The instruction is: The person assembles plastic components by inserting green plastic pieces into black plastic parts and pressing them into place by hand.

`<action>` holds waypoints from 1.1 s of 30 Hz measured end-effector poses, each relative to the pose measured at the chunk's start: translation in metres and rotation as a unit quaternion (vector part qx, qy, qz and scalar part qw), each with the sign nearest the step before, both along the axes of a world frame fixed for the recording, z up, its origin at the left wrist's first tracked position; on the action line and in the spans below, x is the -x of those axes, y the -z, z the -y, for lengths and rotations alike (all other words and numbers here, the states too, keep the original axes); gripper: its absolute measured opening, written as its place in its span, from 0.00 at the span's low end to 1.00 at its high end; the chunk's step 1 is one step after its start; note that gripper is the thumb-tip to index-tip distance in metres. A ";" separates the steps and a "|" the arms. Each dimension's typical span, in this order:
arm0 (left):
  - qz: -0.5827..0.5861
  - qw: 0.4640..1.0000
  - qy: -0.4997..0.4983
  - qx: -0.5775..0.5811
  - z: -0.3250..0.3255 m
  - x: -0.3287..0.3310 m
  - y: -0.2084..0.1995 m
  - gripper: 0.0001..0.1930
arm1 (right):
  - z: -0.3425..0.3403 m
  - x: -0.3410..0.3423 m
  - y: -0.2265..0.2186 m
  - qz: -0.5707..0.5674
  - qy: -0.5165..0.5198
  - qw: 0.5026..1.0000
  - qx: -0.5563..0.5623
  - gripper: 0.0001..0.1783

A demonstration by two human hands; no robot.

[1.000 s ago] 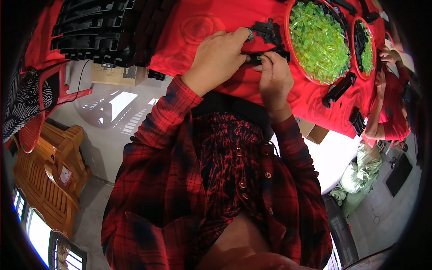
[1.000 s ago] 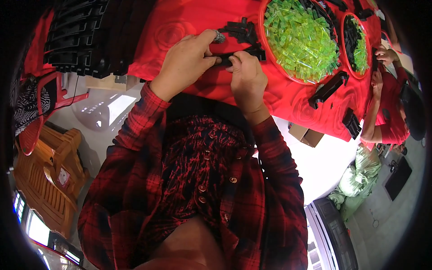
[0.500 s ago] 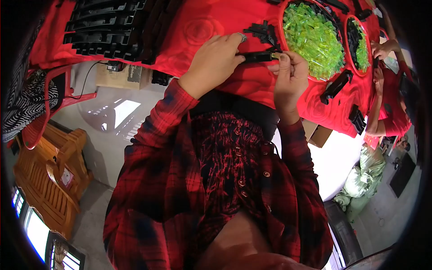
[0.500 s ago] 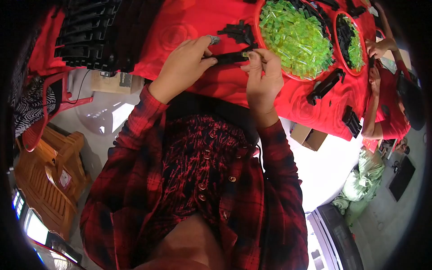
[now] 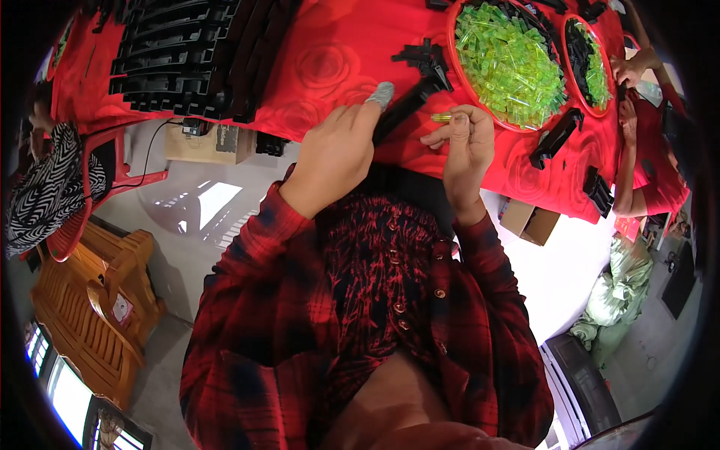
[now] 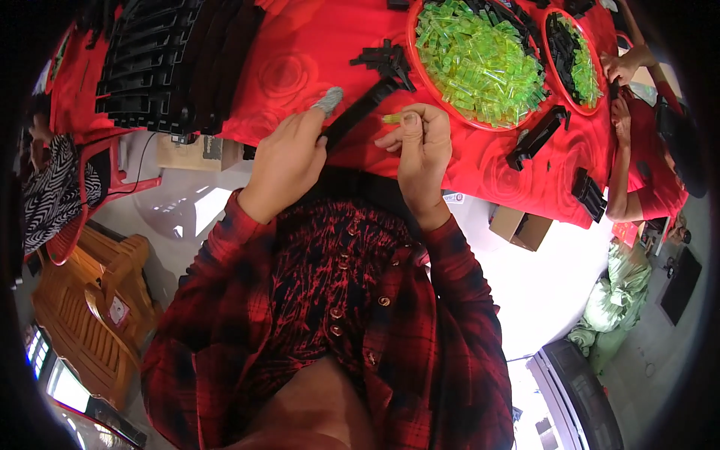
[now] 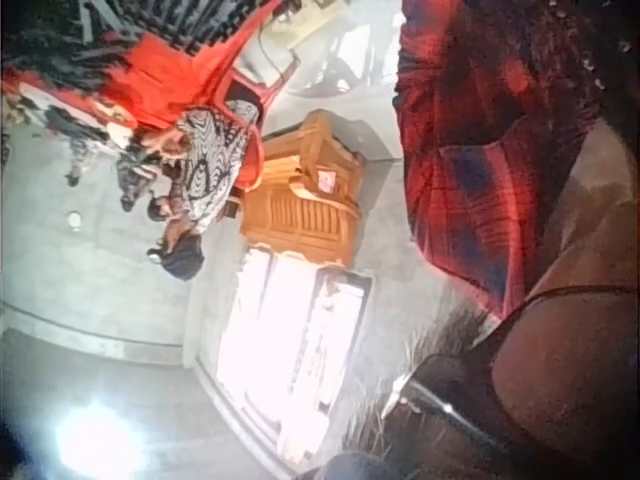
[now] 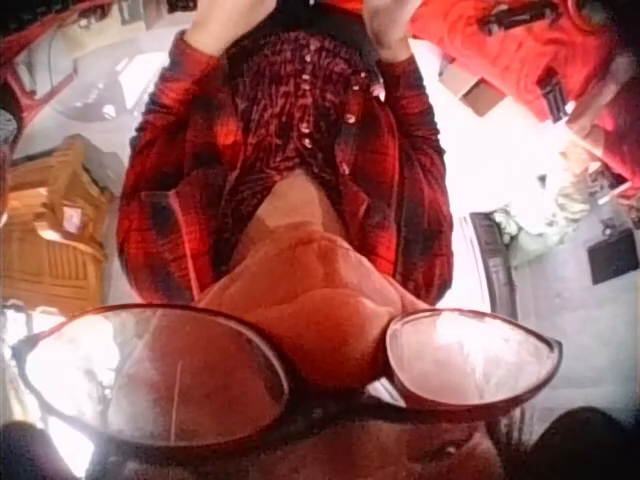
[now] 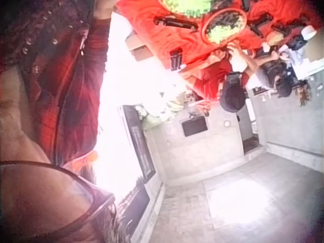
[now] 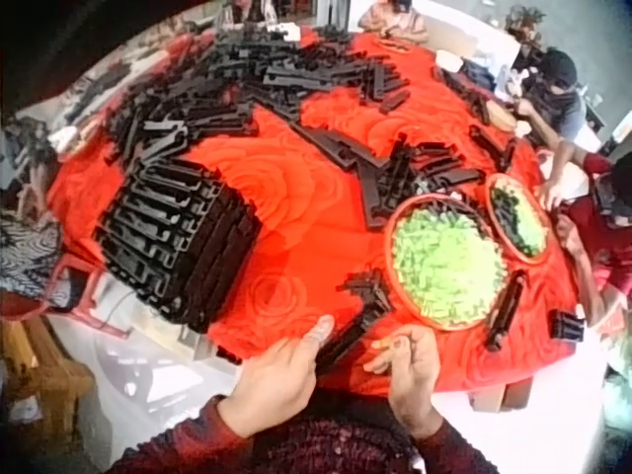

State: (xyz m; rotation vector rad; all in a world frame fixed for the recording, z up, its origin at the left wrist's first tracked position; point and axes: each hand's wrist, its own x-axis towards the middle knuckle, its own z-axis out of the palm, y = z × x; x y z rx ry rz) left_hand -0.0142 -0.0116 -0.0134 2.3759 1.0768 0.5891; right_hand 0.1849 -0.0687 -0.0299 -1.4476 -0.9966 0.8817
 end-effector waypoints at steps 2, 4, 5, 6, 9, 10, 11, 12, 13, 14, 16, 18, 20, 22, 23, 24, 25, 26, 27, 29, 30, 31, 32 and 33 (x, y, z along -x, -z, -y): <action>0.030 0.997 -0.074 0.003 0.006 0.006 -0.002 0.20 | -0.001 -0.002 -0.002 -0.010 0.001 1.000 0.008 0.11; 0.042 0.993 -0.108 -0.007 0.006 0.008 0.005 0.22 | -0.004 -0.002 -0.005 -0.019 0.002 1.000 0.016 0.12; 0.041 0.987 -0.158 0.003 0.005 0.007 0.008 0.23 | -0.006 0.000 -0.007 -0.058 -0.005 0.998 0.025 0.13; 0.038 0.977 -0.210 0.011 0.003 0.006 0.010 0.24 | -0.009 0.002 -0.008 -0.099 -0.015 0.994 0.033 0.13; 0.049 0.968 -0.241 0.050 0.000 -0.010 0.015 0.26 | -0.014 0.010 -0.001 -0.124 -0.028 0.991 0.040 0.13; 0.059 0.968 -0.231 0.075 0.001 -0.016 0.015 0.27 | -0.015 0.011 0.000 -0.124 -0.031 0.991 0.040 0.13; 0.071 0.963 -0.233 0.117 0.002 -0.021 0.013 0.28 | -0.016 0.011 0.001 -0.114 -0.026 0.992 0.038 0.13; 0.070 0.963 -0.234 0.116 0.002 -0.020 0.012 0.28 | -0.016 0.011 0.001 -0.104 -0.020 0.994 0.037 0.14; 0.054 0.962 -0.228 0.142 0.003 -0.020 0.010 0.28 | -0.016 0.010 0.001 -0.106 -0.021 0.993 0.037 0.14; 0.038 0.960 -0.222 0.168 0.004 -0.019 0.009 0.27 | -0.016 0.007 0.000 -0.101 -0.014 0.994 0.043 0.13; 0.029 0.961 -0.239 0.136 -0.003 -0.009 0.005 0.25 | -0.014 0.000 0.000 -0.095 -0.006 0.994 0.049 0.12; -0.005 0.990 -0.134 0.034 -0.021 0.007 0.004 0.25 | -0.011 -0.008 -0.001 -0.087 -0.013 0.995 0.057 0.11; -0.036 0.994 -0.098 0.042 -0.038 0.012 0.000 0.25 | -0.012 -0.007 0.000 -0.091 -0.012 0.994 0.053 0.11; -0.020 0.992 0.061 -0.107 -0.053 0.013 0.001 0.27 | -0.013 -0.005 -0.002 -0.096 -0.013 0.994 0.051 0.10; -0.019 0.993 0.070 -0.093 -0.056 0.010 0.006 0.28 | -0.013 -0.004 -0.005 -0.084 -0.016 0.995 0.048 0.10; -0.019 0.993 0.070 -0.093 -0.060 0.009 0.008 0.28 | -0.014 -0.003 -0.007 -0.073 -0.019 0.996 0.046 0.10; -0.036 0.990 0.079 -0.115 -0.065 0.009 0.011 0.26 | -0.014 -0.002 -0.011 -0.073 -0.019 0.996 0.047 0.10; -0.053 0.985 0.089 -0.138 -0.067 0.008 0.012 0.24 | -0.013 -0.001 -0.014 -0.081 -0.020 0.996 0.043 0.09; -0.052 0.985 0.090 -0.136 -0.067 0.008 0.013 0.24 | -0.012 -0.001 -0.016 -0.089 -0.019 0.995 0.039 0.09; -0.072 0.983 0.075 -0.149 -0.067 0.007 0.014 0.18 | -0.011 -0.003 -0.016 -0.072 -0.017 0.997 0.028 0.08; -0.072 0.984 0.075 -0.147 -0.065 0.006 0.015 0.18 | -0.010 -0.004 -0.016 -0.057 -0.018 0.998 0.014 0.08; -0.067 0.987 0.065 -0.134 -0.062 0.005 0.016 0.16 | -0.010 -0.002 -0.019 -0.058 -0.019 0.998 0.016 0.08; -0.062 0.989 0.056 -0.120 -0.058 0.004 0.017 0.16 | -0.010 0.000 -0.022 -0.057 -0.018 0.998 0.023 0.08; -0.061 0.989 0.056 -0.118 -0.054 0.003 0.020 0.16 | -0.009 0.001 -0.023 -0.056 -0.015 0.998 0.029 0.08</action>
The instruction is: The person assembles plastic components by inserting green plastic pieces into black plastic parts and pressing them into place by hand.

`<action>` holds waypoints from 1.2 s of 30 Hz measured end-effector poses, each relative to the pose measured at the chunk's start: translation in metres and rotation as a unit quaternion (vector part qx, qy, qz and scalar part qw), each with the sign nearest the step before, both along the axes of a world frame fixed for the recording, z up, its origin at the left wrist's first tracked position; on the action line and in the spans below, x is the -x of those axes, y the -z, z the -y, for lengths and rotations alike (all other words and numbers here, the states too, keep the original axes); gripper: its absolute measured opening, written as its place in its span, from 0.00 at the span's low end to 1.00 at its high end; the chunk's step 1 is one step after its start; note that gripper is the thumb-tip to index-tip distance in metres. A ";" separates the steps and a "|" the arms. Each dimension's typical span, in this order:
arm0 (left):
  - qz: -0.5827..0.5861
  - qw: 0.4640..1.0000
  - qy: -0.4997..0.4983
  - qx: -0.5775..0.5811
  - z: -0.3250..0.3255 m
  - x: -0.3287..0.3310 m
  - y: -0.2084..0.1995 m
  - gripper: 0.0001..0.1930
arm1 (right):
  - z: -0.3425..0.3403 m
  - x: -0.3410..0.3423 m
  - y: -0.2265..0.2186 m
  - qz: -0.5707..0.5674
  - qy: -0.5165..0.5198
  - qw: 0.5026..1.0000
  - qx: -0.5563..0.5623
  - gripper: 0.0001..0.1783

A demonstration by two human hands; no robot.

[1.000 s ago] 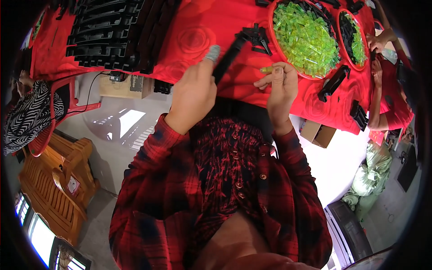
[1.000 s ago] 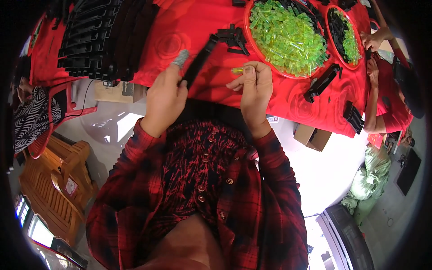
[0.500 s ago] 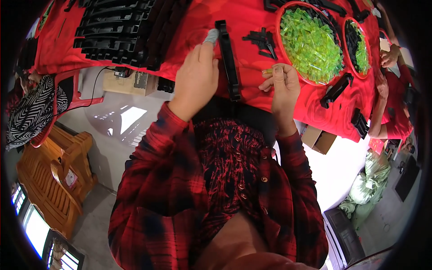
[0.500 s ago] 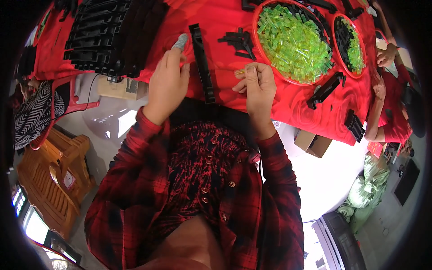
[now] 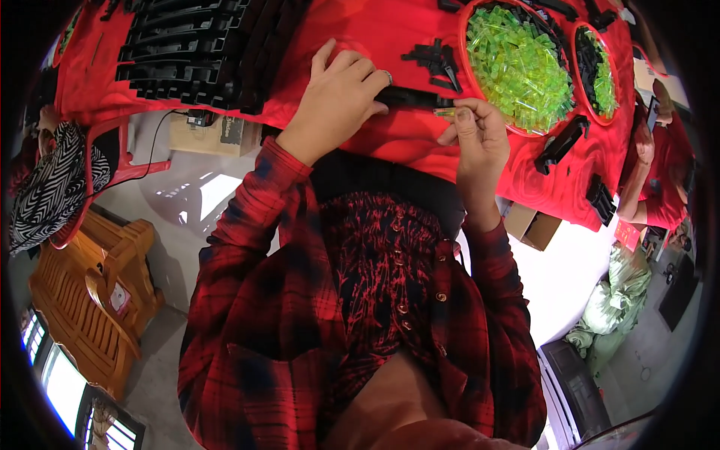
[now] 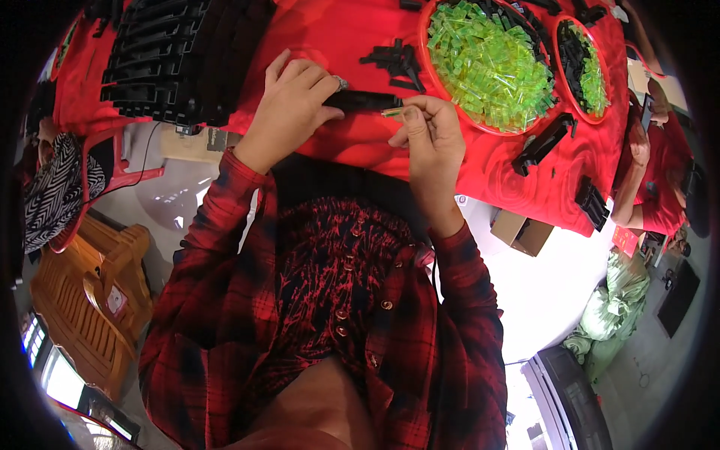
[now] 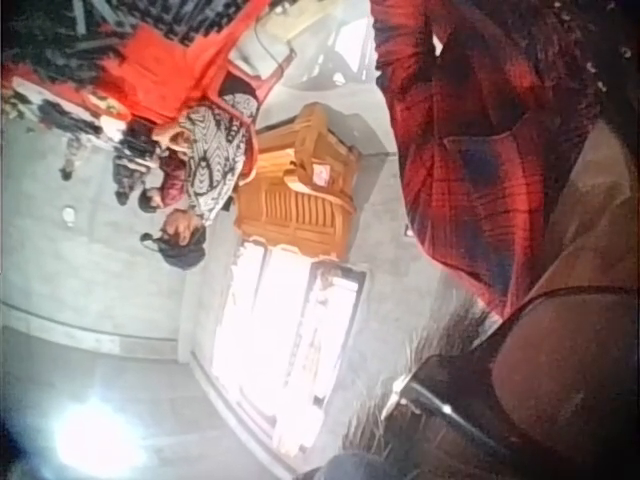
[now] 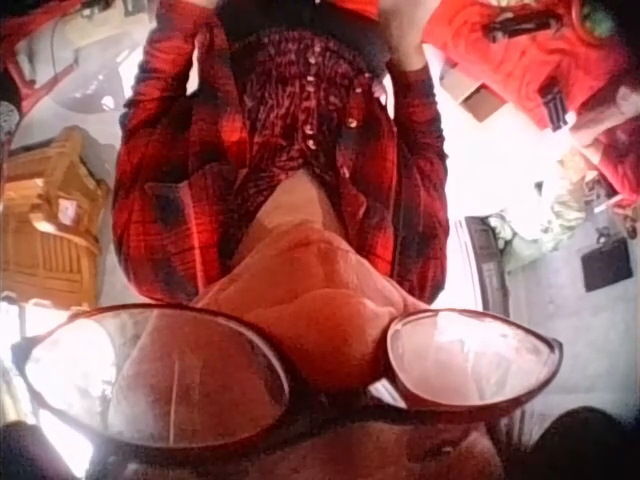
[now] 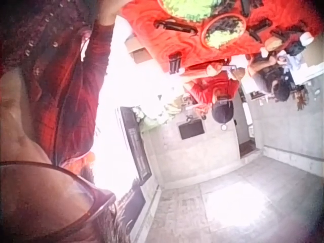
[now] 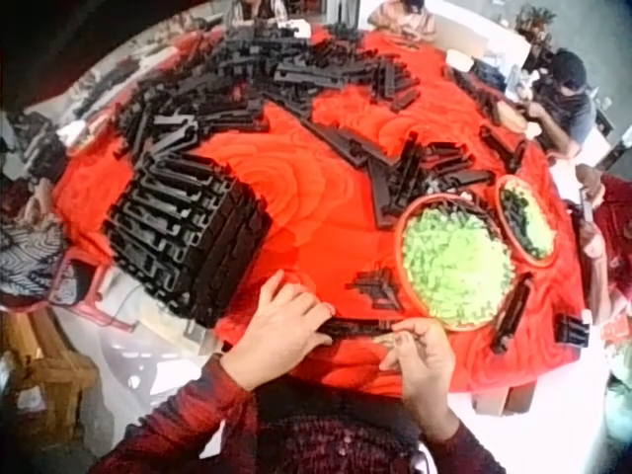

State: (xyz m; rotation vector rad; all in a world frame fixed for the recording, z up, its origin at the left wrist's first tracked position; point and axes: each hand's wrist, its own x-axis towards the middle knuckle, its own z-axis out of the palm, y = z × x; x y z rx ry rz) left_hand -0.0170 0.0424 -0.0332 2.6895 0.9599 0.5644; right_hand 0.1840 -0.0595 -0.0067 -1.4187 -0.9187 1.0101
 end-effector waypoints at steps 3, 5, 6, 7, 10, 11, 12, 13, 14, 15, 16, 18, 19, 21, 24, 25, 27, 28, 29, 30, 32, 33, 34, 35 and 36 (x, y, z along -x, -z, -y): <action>0.009 0.999 -0.035 0.034 0.012 -0.003 0.005 0.20 | -0.003 0.009 0.007 0.072 0.005 0.996 -0.051 0.06; 0.035 0.995 -0.067 0.065 0.018 -0.003 0.004 0.22 | -0.007 0.013 0.011 0.140 0.011 0.988 -0.058 0.05; 0.035 0.995 -0.068 0.067 0.020 -0.002 0.003 0.22 | -0.010 0.013 0.014 0.206 0.017 0.976 -0.067 0.04; 0.038 0.993 -0.079 0.075 0.021 0.000 0.001 0.22 | -0.013 0.011 0.019 0.206 0.015 0.976 -0.066 0.04; 0.053 0.990 -0.095 0.088 0.021 0.007 0.003 0.22 | -0.020 0.006 0.035 0.452 -0.006 0.879 -0.148 0.05; 0.066 0.989 -0.098 0.092 0.020 0.009 0.005 0.23 | -0.021 0.007 0.039 0.479 -0.007 0.866 -0.146 0.06; 0.066 0.988 -0.100 0.093 0.020 0.012 0.007 0.23 | -0.022 0.009 0.041 0.506 -0.009 0.851 -0.144 0.06; 0.075 0.987 -0.101 0.104 0.019 0.014 0.010 0.22 | -0.023 0.011 0.043 0.506 -0.011 0.850 -0.144 0.06; 0.084 0.985 -0.102 0.115 0.019 0.015 0.012 0.20 | -0.024 0.012 0.045 0.527 -0.001 0.837 -0.146 0.06; 0.084 0.984 -0.104 0.115 0.018 0.015 0.012 0.20 | -0.025 0.013 0.045 0.547 0.009 0.824 -0.148 0.06; 0.087 0.983 -0.105 0.120 0.018 0.014 0.012 0.20 | -0.025 0.013 0.046 0.546 0.007 0.824 -0.148 0.06; 0.090 0.982 -0.108 0.126 0.017 0.013 0.013 0.19 | -0.025 0.014 0.047 0.559 0.007 0.818 -0.138 0.06; 0.092 0.981 -0.109 0.134 0.017 0.014 0.014 0.19 | -0.025 0.014 0.047 0.559 0.005 0.818 -0.138 0.06; 0.094 0.979 -0.111 0.142 0.017 0.014 0.015 0.19 | -0.026 0.015 0.046 0.569 0.004 0.808 -0.149 0.07; 0.110 0.978 -0.109 0.142 0.016 0.014 0.014 0.19 | -0.026 0.015 0.047 0.576 -0.001 0.804 -0.148 0.07; 0.112 0.978 -0.105 0.143 0.016 0.014 0.014 0.19 | -0.026 0.015 0.048 0.576 -0.002 0.804 -0.148 0.07; 0.114 0.977 -0.103 0.146 0.016 0.015 0.014 0.19 | -0.026 0.016 0.048 0.579 0.006 0.800 -0.158 0.07; 0.114 0.977 -0.104 0.145 0.016 0.015 0.014 0.19 | -0.025 0.016 0.049 0.579 0.005 0.800 -0.158 0.07; 0.114 0.977 -0.105 0.144 0.016 0.015 0.015 0.19 | -0.025 0.016 0.049 0.581 0.014 0.798 -0.159 0.08; 0.114 0.977 -0.107 0.145 0.016 0.014 0.014 0.19 | -0.025 0.016 0.049 0.583 0.024 0.796 -0.161 0.08; 0.114 0.978 -0.102 0.140 0.015 0.014 0.014 0.19 | -0.024 0.017 0.048 0.583 0.029 0.796 -0.157 0.08; 0.115 0.978 -0.103 0.141 0.015 0.014 0.013 0.19 | -0.024 0.017 0.047 0.584 0.035 0.796 -0.153 0.08; 0.118 0.978 -0.102 0.138 0.015 0.014 0.013 0.19 | -0.024 0.016 0.047 0.585 0.034 0.796 -0.153 0.08; 0.121 0.978 -0.102 0.135 0.015 0.014 0.013 0.19 | -0.024 0.016 0.048 0.580 0.033 0.800 -0.148 0.08; 0.122 0.978 -0.102 0.135 0.015 0.014 0.014 0.19 | -0.024 0.015 0.049 0.576 0.031 0.804 -0.143 0.08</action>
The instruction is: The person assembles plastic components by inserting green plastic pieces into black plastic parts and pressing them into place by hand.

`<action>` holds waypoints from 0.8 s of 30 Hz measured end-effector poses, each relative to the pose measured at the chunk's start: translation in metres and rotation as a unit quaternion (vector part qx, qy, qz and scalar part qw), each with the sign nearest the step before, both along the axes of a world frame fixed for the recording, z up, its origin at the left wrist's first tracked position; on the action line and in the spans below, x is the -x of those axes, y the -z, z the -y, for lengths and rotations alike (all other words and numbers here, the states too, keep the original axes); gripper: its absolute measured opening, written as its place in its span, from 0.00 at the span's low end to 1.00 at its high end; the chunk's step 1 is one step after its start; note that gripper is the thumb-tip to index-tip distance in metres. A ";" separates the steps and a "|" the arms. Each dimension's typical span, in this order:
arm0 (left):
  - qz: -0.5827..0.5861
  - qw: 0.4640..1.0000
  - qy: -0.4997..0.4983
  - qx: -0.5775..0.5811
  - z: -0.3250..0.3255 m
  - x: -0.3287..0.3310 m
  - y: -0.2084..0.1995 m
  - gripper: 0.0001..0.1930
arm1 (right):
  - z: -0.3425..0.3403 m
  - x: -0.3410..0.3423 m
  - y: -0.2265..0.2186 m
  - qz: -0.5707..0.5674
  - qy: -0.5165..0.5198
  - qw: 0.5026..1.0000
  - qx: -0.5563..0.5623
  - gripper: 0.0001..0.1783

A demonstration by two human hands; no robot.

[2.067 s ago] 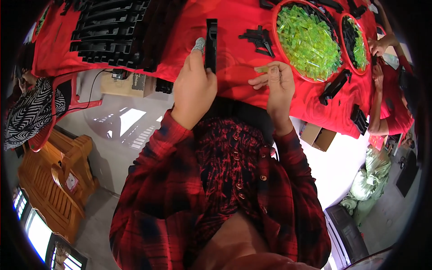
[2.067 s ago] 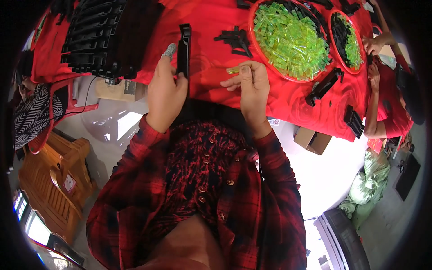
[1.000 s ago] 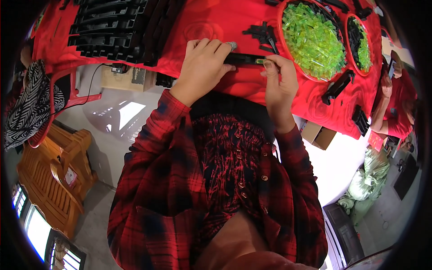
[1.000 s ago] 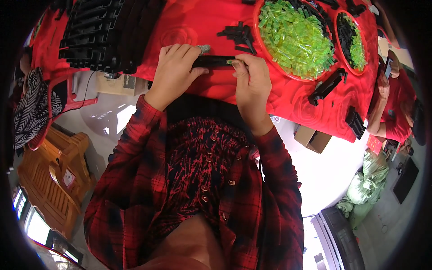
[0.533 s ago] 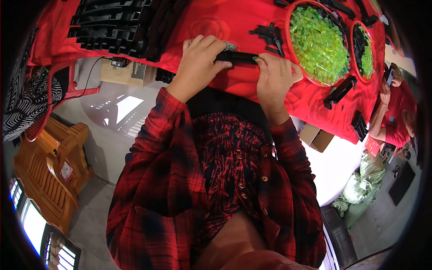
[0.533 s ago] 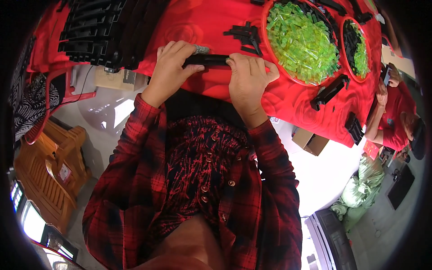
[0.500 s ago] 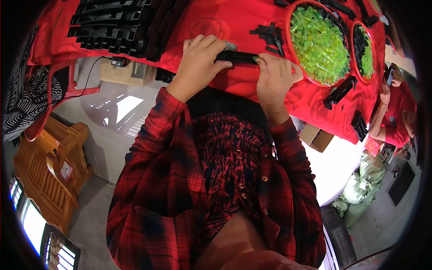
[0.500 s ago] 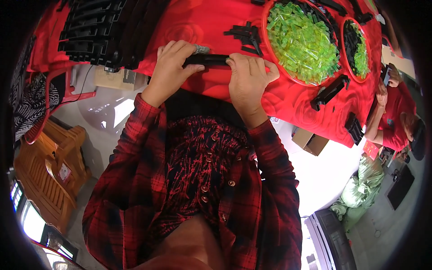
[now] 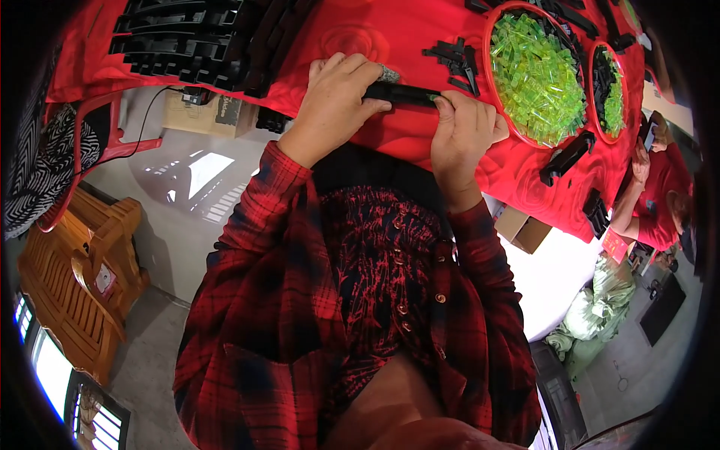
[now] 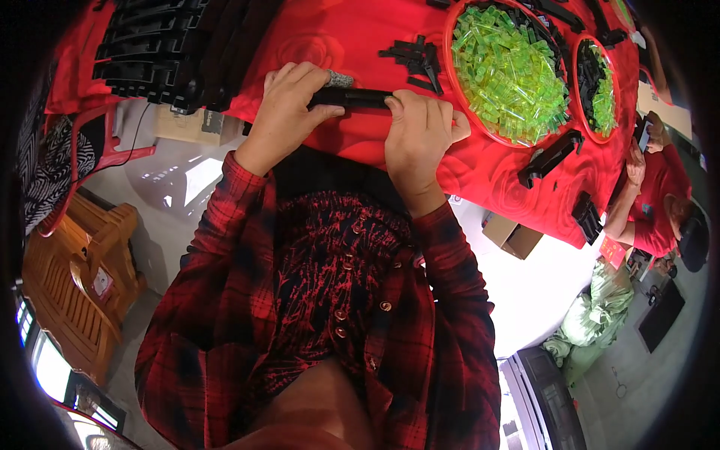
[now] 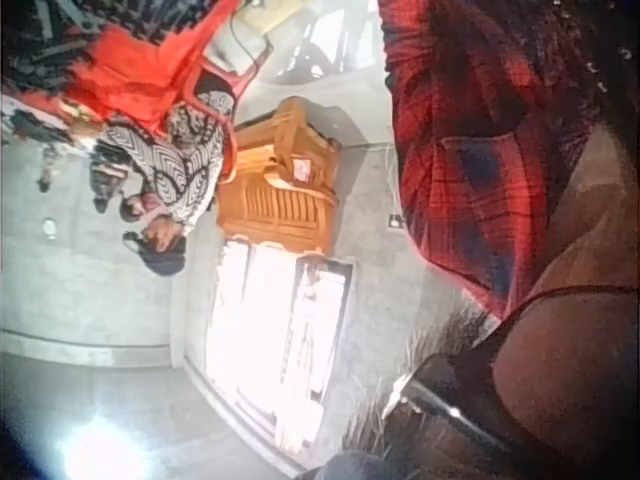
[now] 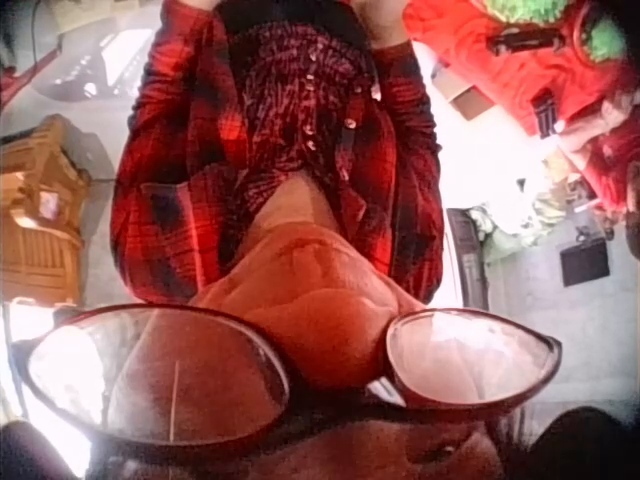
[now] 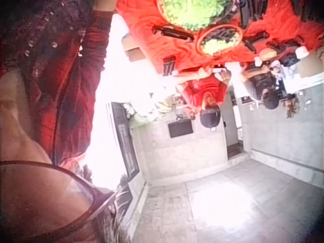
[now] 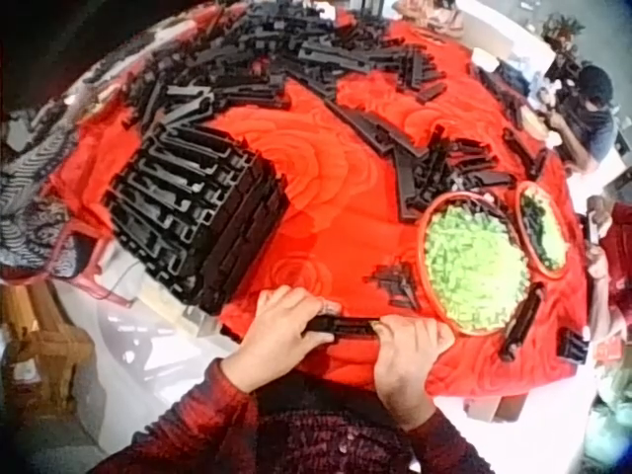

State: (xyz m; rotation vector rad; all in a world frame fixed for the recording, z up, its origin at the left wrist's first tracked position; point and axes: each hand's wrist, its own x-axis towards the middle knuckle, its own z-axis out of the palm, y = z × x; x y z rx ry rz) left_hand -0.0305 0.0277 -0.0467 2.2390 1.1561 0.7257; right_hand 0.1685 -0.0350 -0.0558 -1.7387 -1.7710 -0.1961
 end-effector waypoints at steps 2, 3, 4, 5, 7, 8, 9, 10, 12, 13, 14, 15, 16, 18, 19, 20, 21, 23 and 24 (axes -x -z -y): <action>-0.003 1.000 -0.002 0.003 0.000 0.000 0.000 0.18 | 0.001 0.001 -0.002 -0.002 -0.006 1.000 0.005 0.07; -0.003 1.000 -0.003 0.003 0.000 0.000 0.000 0.18 | 0.001 0.001 -0.003 -0.004 -0.012 1.000 0.008 0.07; -0.003 1.000 -0.001 0.004 0.000 0.000 0.000 0.18 | 0.001 0.001 -0.003 -0.004 -0.013 1.000 0.008 0.07; -0.002 1.000 0.000 0.004 -0.001 0.000 0.001 0.18 | 0.001 0.000 -0.002 -0.003 -0.014 1.000 0.006 0.07; -0.007 1.000 -0.001 0.009 -0.001 0.000 0.001 0.18 | 0.001 0.000 -0.001 -0.002 -0.016 1.000 0.004 0.07; -0.012 1.000 -0.001 0.013 -0.001 -0.001 0.002 0.18 | 0.001 0.001 0.001 -0.004 -0.005 1.000 -0.010 0.08; -0.012 1.000 -0.001 0.013 -0.001 -0.001 0.002 0.18 | 0.001 0.001 0.002 -0.006 0.006 1.000 -0.023 0.09; -0.014 1.000 -0.001 0.014 0.000 -0.001 0.001 0.18 | 0.000 0.001 0.002 -0.006 0.005 1.000 -0.023 0.09; -0.016 1.000 -0.001 0.016 0.000 -0.001 0.001 0.18 | 0.000 0.001 0.002 -0.019 0.001 1.000 -0.023 0.10; -0.018 1.000 -0.002 0.019 0.000 0.000 0.001 0.18 | -0.001 0.002 0.001 -0.019 0.001 1.000 -0.023 0.10; -0.019 1.000 -0.003 0.021 0.000 0.000 0.001 0.18 | -0.001 0.002 0.000 -0.015 -0.001 1.000 -0.022 0.10; -0.019 1.000 -0.003 0.022 0.000 0.000 0.001 0.18 | -0.001 0.002 -0.001 -0.012 -0.003 1.000 -0.020 0.10; -0.019 1.000 -0.002 0.017 0.000 0.000 0.001 0.18 | -0.001 0.001 0.000 -0.012 -0.003 1.000 -0.020 0.10; -0.019 1.000 0.000 0.012 -0.001 0.000 0.001 0.19 | -0.002 0.000 0.001 -0.007 -0.010 1.000 -0.023 0.09; -0.018 1.000 -0.002 0.012 -0.001 0.000 0.002 0.19 | -0.001 0.000 0.001 -0.006 -0.010 1.000 -0.022 0.09; -0.017 1.000 -0.003 0.012 -0.001 0.000 0.002 0.19 | 0.000 0.001 0.002 -0.015 -0.008 1.000 -0.014 0.08; -0.017 1.000 -0.004 0.012 0.000 0.000 0.002 0.19 | 0.000 0.001 0.002 -0.025 -0.006 1.000 -0.007 0.06; -0.016 1.000 0.002 0.010 0.000 0.000 0.000 0.19 | 0.001 0.001 0.006 -0.022 -0.002 1.000 -0.010 0.06; -0.016 1.000 0.001 0.011 0.000 0.000 0.001 0.19 | 0.001 0.001 0.008 -0.018 0.002 1.000 -0.014 0.07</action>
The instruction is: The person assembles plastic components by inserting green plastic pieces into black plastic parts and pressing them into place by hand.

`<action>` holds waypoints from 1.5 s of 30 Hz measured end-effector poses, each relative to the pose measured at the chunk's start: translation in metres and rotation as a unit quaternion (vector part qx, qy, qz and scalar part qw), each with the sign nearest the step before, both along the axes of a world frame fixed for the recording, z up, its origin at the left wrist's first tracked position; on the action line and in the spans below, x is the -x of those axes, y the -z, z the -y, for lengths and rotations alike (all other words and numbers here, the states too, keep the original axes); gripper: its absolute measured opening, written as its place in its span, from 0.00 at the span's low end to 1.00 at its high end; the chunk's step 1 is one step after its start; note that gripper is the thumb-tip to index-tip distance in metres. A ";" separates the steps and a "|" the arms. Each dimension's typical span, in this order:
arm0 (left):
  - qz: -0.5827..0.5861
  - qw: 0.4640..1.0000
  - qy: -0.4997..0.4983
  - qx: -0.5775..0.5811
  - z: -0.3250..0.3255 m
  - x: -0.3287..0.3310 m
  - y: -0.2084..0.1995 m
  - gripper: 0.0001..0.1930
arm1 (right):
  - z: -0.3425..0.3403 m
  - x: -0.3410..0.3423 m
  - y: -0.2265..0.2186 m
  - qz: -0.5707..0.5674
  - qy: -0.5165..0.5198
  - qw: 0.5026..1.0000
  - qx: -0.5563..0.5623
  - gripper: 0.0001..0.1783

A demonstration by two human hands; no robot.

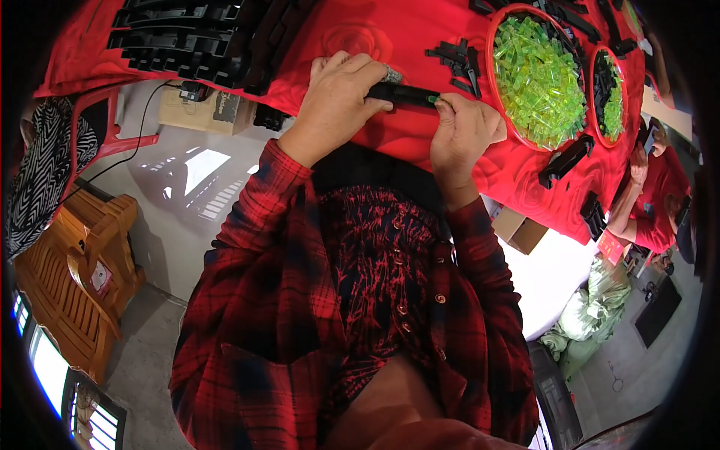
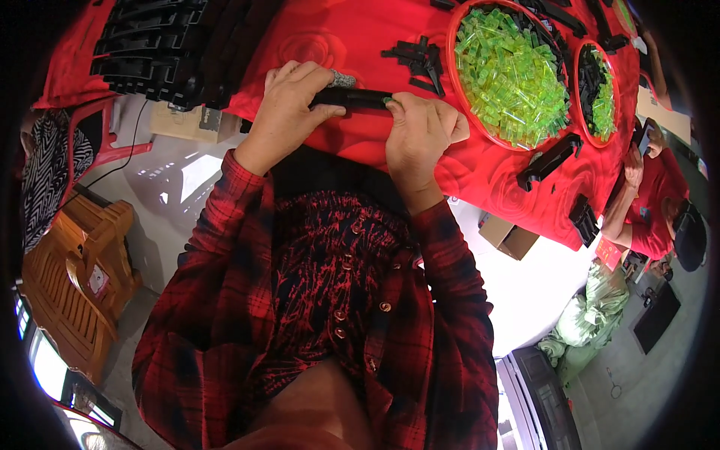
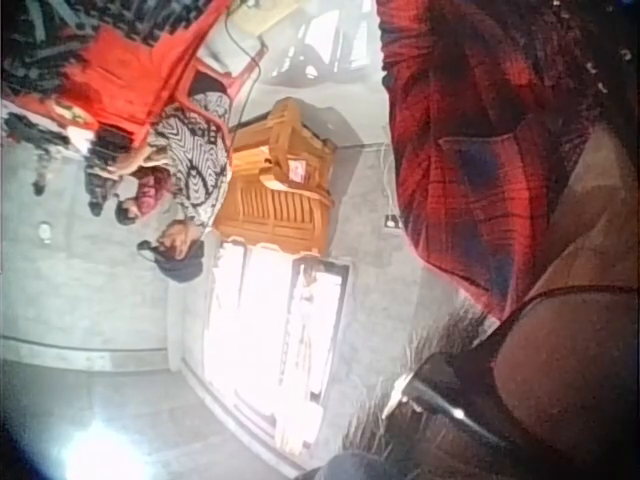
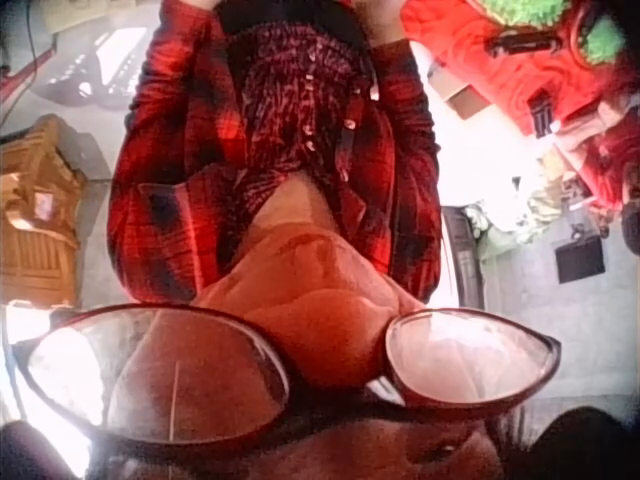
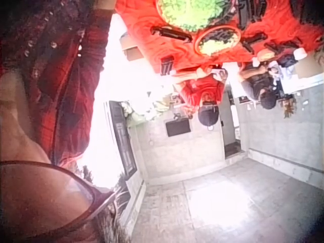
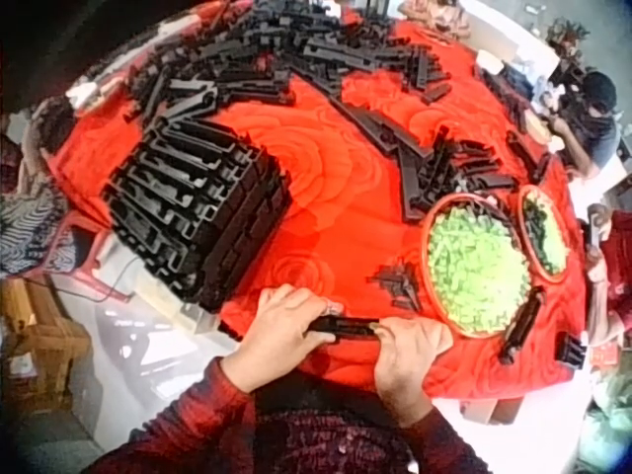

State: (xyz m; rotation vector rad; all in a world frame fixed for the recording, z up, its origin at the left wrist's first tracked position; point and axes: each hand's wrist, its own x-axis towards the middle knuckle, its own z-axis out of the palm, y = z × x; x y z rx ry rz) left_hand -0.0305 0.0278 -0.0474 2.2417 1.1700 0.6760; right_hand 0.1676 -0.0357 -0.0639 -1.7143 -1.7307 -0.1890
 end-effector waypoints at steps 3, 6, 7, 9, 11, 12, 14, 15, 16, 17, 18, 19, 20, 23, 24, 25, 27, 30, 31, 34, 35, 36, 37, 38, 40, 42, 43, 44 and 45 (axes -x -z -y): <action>0.000 1.000 -0.004 0.003 0.000 0.000 0.001 0.19 | -0.001 0.000 0.001 0.016 -0.002 1.000 -0.004 0.08; 0.004 1.000 -0.003 0.001 0.000 -0.001 0.001 0.19 | -0.002 0.000 0.002 0.025 -0.005 1.000 -0.011 0.10; 0.004 1.000 -0.004 0.010 0.000 -0.001 0.000 0.19 | -0.002 -0.001 0.002 0.026 -0.005 1.000 -0.010 0.10; 0.004 1.000 -0.005 0.018 0.000 -0.001 0.000 0.18 | -0.004 -0.002 0.002 0.031 -0.024 0.999 -0.022 0.10; 0.000 1.000 -0.008 0.026 0.000 -0.001 0.000 0.18 | -0.005 -0.002 0.004 0.029 -0.028 0.999 -0.023 0.10; 0.000 1.000 -0.007 0.025 0.001 -0.002 0.001 0.18 | -0.005 -0.001 0.004 0.027 -0.033 0.999 -0.025 0.11; 0.011 1.000 -0.010 0.026 0.001 -0.003 0.004 0.18 | -0.004 -0.001 0.002 0.027 -0.033 0.999 -0.015 0.11; 0.011 1.000 -0.009 0.025 0.000 -0.003 0.002 0.18 | -0.003 -0.001 0.001 0.026 -0.034 0.999 -0.006 0.11; 0.013 0.999 -0.005 0.033 0.000 -0.004 0.000 0.18 | -0.003 -0.001 0.001 0.026 -0.032 0.999 -0.008 0.11; 0.015 0.999 -0.001 0.041 -0.001 -0.004 -0.002 0.18 | -0.003 -0.002 0.002 0.020 -0.043 0.999 -0.010 0.11; 0.014 0.999 0.000 0.040 0.000 -0.004 -0.001 0.18 | -0.003 -0.002 0.002 0.014 -0.054 0.998 -0.012 0.11; 0.012 0.999 -0.005 0.046 0.000 -0.003 0.000 0.17 | -0.004 -0.002 0.001 0.014 -0.054 0.998 -0.013 0.11; 0.010 0.999 -0.009 0.052 0.000 -0.003 0.001 0.17 | -0.005 -0.002 -0.002 0.030 -0.051 0.998 -0.014 0.11; 0.018 0.999 -0.011 0.048 0.001 -0.002 -0.001 0.18 | -0.004 -0.001 -0.003 0.043 -0.048 0.998 -0.019 0.10; 0.019 0.999 -0.011 0.047 0.001 -0.002 -0.001 0.18 | -0.004 -0.002 -0.003 0.040 -0.047 0.998 -0.020 0.10; 0.021 0.999 -0.008 0.050 0.001 -0.002 -0.001 0.18 | -0.002 -0.002 -0.003 0.041 -0.047 0.998 -0.021 0.10; 0.023 0.998 -0.006 0.053 0.001 -0.003 -0.001 0.18 | -0.001 -0.002 -0.003 0.049 -0.021 0.999 -0.006 0.09; 0.029 0.998 -0.004 0.048 0.001 -0.002 0.000 0.18 | -0.001 0.001 -0.001 0.055 -0.015 0.998 0.001 0.09; 0.023 0.998 -0.008 0.049 0.001 -0.001 0.001 0.18 | -0.001 0.002 0.000 0.056 -0.016 0.998 0.002 0.09; 0.024 0.999 -0.004 0.048 0.000 -0.003 0.001 0.18 | -0.003 0.002 -0.002 0.064 -0.002 0.998 0.000 0.09; 0.029 0.999 0.002 0.046 0.000 -0.004 0.000 0.18 | -0.005 0.002 -0.002 0.062 -0.004 0.998 -0.012 0.09; 0.029 0.998 0.001 0.048 0.000 -0.003 0.000 0.18 | -0.007 0.002 -0.001 0.059 -0.009 0.998 -0.021 0.10; 0.018 0.999 -0.003 0.050 -0.001 -0.003 -0.001 0.18 | -0.007 0.003 -0.001 0.059 -0.009 0.998 -0.020 0.10; 0.007 0.999 -0.008 0.053 -0.002 -0.002 -0.002 0.18 | -0.008 0.004 -0.001 0.049 -0.011 0.999 -0.017 0.10; 0.014 0.998 -0.005 0.053 -0.002 -0.003 -0.001 0.18 | -0.008 0.004 0.000 0.042 -0.010 0.999 -0.013 0.09; 0.019 0.998 -0.004 0.051 -0.003 -0.003 -0.001 0.18 | -0.009 0.002 0.002 0.032 -0.021 0.999 -0.001 0.08; 0.012 0.998 -0.009 0.058 -0.003 -0.002 0.001 0.18 | -0.009 0.003 0.002 0.033 -0.021 0.999 -0.002 0.08; 0.004 0.998 -0.015 0.064 -0.003 -0.002 0.002 0.17 | -0.010 0.005 0.001 0.031 -0.016 0.999 -0.004 0.08; 0.005 0.998 -0.015 0.062 -0.002 -0.003 0.002 0.17 | -0.010 0.006 0.001 0.029 -0.010 1.000 -0.006 0.08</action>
